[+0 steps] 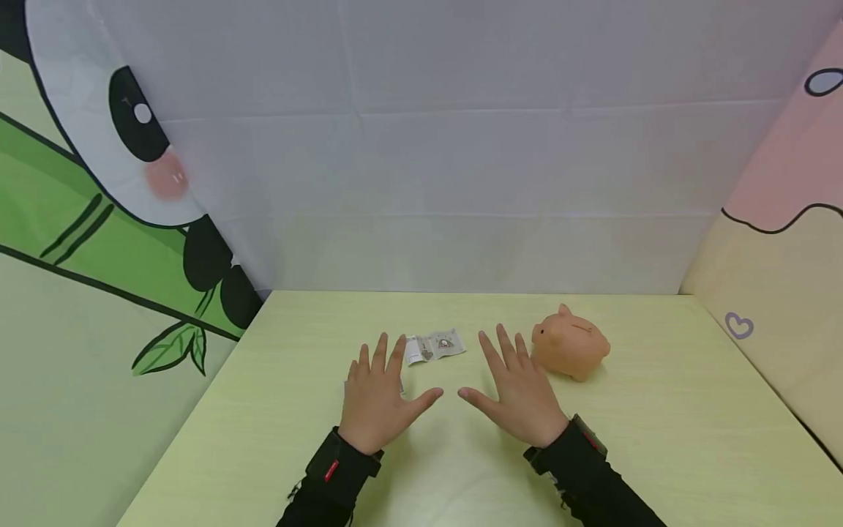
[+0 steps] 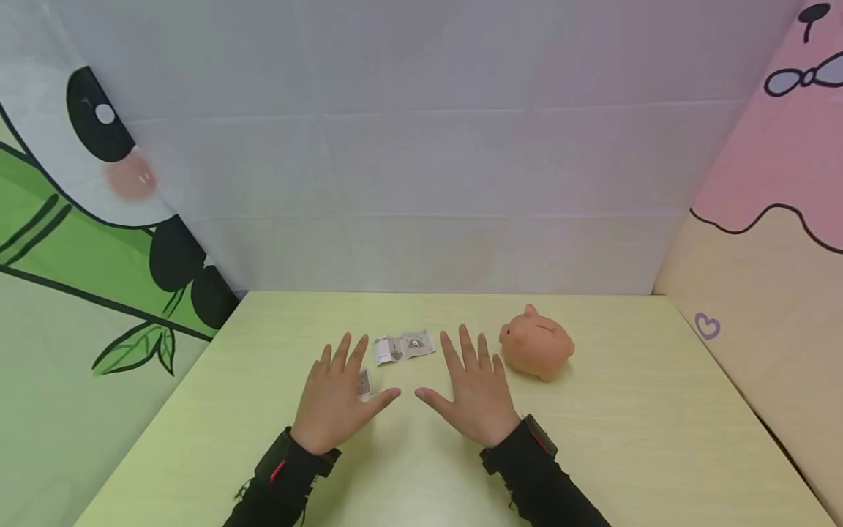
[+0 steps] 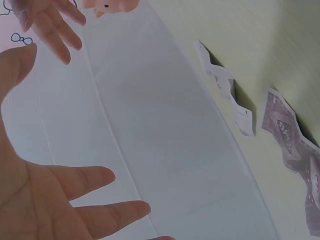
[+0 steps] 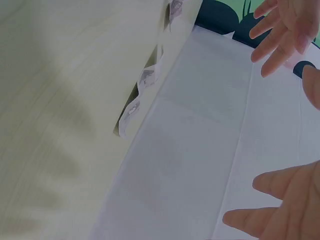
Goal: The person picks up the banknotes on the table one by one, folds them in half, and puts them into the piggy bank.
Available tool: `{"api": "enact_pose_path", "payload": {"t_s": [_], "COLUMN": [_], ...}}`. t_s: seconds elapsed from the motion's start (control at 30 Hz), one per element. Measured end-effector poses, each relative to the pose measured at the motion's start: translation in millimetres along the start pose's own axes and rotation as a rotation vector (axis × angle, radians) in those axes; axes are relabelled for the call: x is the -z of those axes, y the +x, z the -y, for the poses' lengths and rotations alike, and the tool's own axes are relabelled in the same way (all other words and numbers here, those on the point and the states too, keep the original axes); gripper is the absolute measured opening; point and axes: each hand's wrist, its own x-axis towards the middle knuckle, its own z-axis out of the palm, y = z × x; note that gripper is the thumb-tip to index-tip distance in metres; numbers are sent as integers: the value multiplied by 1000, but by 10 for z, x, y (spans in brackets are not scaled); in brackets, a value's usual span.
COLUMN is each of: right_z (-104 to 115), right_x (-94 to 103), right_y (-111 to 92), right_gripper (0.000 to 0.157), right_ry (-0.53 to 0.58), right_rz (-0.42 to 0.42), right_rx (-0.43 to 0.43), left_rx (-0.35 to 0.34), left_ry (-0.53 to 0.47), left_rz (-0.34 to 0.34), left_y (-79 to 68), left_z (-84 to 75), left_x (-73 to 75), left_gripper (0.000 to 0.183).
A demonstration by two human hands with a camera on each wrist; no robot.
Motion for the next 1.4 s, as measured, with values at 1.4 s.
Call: {"api": "enact_pose_path", "payload": {"t_s": [1.4], "right_z": [306], "right_x": [-714], "right_y": [515], "right_gripper": [65], "right_ry": [821], "right_rz": [374], "right_rx": [-234], "left_rx": [314], "left_ry": [-337], "left_rz": [297], "left_y": [105], "left_z": [1068], "left_x": [-68], "left_gripper": [62]}}
